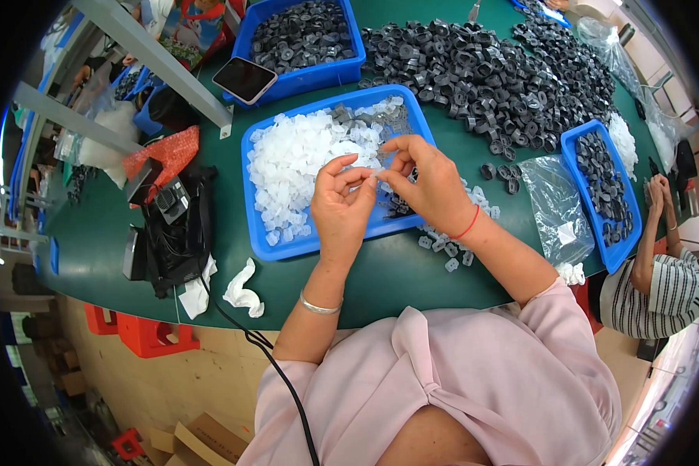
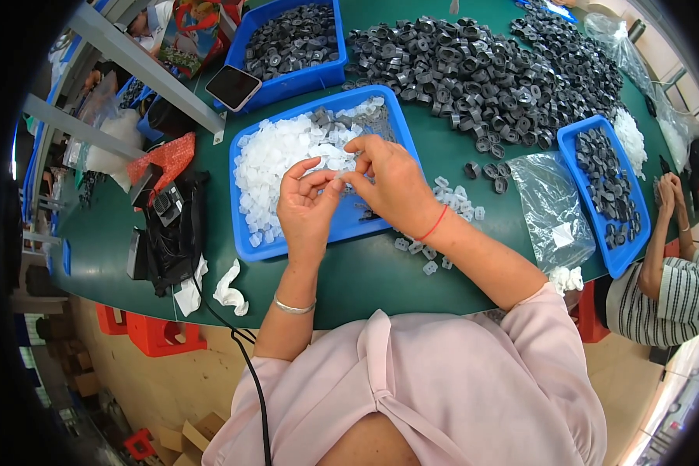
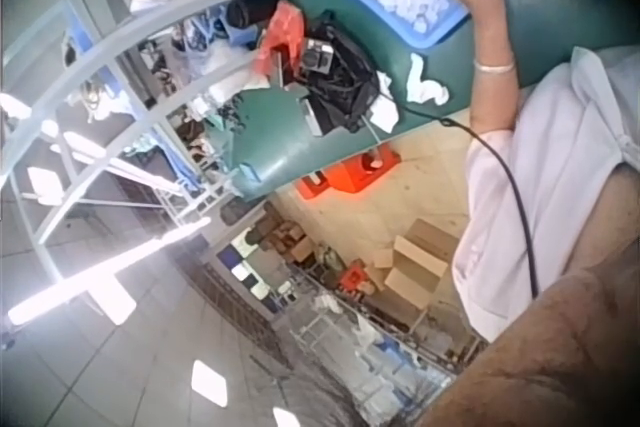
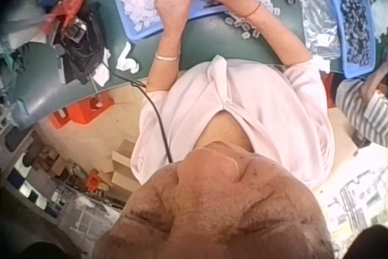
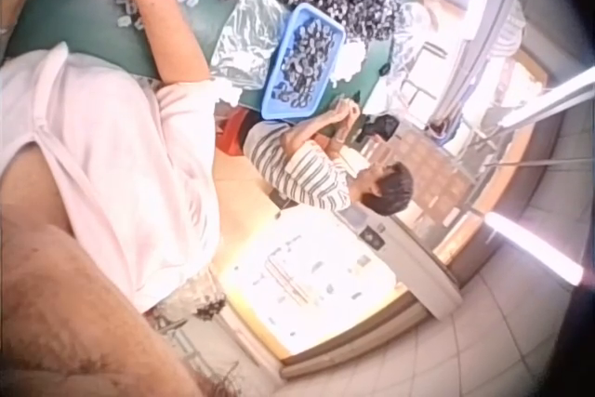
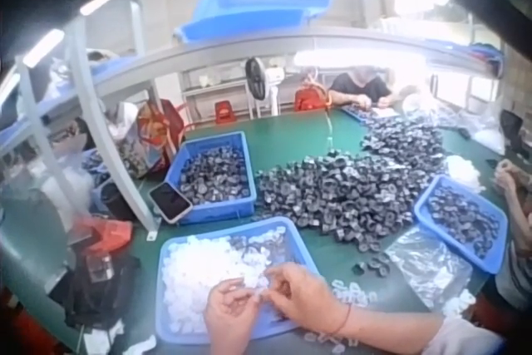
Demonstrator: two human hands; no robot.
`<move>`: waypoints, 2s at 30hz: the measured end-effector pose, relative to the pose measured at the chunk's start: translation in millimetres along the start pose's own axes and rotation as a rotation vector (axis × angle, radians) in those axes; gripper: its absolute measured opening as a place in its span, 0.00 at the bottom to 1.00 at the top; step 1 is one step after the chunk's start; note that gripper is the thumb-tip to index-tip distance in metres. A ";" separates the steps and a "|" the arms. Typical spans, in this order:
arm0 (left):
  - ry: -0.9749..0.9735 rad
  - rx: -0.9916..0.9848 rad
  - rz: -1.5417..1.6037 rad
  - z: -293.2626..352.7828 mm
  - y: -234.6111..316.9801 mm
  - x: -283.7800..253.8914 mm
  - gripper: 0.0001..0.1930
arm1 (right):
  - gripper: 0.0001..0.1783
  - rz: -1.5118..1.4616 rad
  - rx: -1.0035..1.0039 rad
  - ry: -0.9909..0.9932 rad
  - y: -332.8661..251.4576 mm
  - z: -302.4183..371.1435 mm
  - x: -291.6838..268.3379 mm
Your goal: The person assembles small black and white plastic components by hand at a factory workbench.
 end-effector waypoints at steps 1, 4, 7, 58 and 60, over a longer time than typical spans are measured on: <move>0.001 0.000 0.000 0.1 0.5 -0.7 0.21 | 0.16 0.000 0.000 -0.001 -0.1 -0.8 -1.9; -0.030 -0.032 0.060 -0.2 2.1 -0.8 0.21 | 0.14 -0.111 0.173 -0.088 10.1 -2.6 -2.9; -0.058 -0.095 0.142 -0.9 0.3 1.8 0.20 | 0.10 -0.195 0.220 -0.215 12.2 -2.3 1.7; 0.078 -0.383 0.232 -6.9 -25.1 -19.2 0.13 | 0.02 0.271 -0.268 -0.472 36.6 9.6 22.9; 0.049 -0.432 0.271 -5.4 -27.3 -18.5 0.13 | 0.03 0.166 0.016 -0.501 39.2 3.8 17.2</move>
Point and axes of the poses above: each hand's wrist, its own z-axis away from the middle knuckle, its own x-axis out of the palm, y = z × x, the point moved 5 cm from there along -z, towards the middle knuckle, and after that the axes turned 8 degrees about z, right-handed, at the moved point
